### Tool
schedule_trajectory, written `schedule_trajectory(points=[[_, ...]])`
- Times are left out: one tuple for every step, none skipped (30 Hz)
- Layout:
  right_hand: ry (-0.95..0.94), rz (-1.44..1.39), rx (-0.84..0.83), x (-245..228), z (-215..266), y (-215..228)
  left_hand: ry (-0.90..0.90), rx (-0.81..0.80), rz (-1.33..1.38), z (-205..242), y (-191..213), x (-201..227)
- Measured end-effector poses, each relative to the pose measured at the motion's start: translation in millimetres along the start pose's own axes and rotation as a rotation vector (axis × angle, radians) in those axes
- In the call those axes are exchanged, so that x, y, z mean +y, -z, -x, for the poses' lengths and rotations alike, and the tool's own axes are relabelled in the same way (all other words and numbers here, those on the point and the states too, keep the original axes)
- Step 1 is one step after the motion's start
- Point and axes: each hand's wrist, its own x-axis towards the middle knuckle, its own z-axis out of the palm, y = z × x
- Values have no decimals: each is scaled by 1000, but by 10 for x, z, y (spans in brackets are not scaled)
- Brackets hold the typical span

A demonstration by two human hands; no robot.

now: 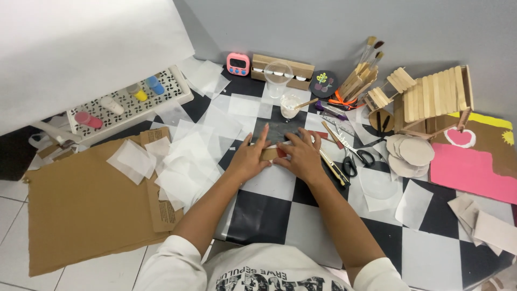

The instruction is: The person is assembling a miniature structure by gluing small cardboard strips onto a base using a glue applicator stick.

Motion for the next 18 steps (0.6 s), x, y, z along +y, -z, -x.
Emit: schedule_trajectory(points=[[3,-2,-2,-20,24,-12,5,0,0,27,13,-3],[-4,30,49,-39,50,-24,42,49,-39,55,25,-4],[-13,62,101,-55,76,-34,77,97,-80,77,38,-4],[-11,60,100,-63,94,-66,80,97,-80,75,-14,-84],[-12,62,115,-66,105,-91,69,132,-64,64,-59,-161],[-12,64,129,-69,117,-114,59,167,-47,55,-103,-236],[-10,63,131,-73,112,-102,59,169,-49,51,-117,-275],[-15,49,104,-77,106,-91,34,179,-63,48,-129,-315],[-22,35,73,-83,118,-80,10,188,-74,53,-154,-350],[-22,34,72,-107,97,-52,10,187,-74,52,-164,-357],[-43,-18,5,-126,71,-20,-1,195,-105,42,-171,-364],[-64,-71,-62,-146,46,12,-11,203,-136,33,-178,-370],[-61,-71,-63,-171,25,48,-9,204,-136,40,-191,-375],[-43,-76,-117,-197,5,85,-2,196,-136,49,-203,-379],[-26,-79,-166,-222,-43,129,0,191,-139,36,-190,-391],[-23,-78,-161,-200,-73,87,0,195,-143,16,-188,-429],[-34,-130,-128,-176,-77,39,2,186,-125,11,-210,-459],[-44,-181,-95,-153,-83,-12,5,178,-108,5,-233,-493]])
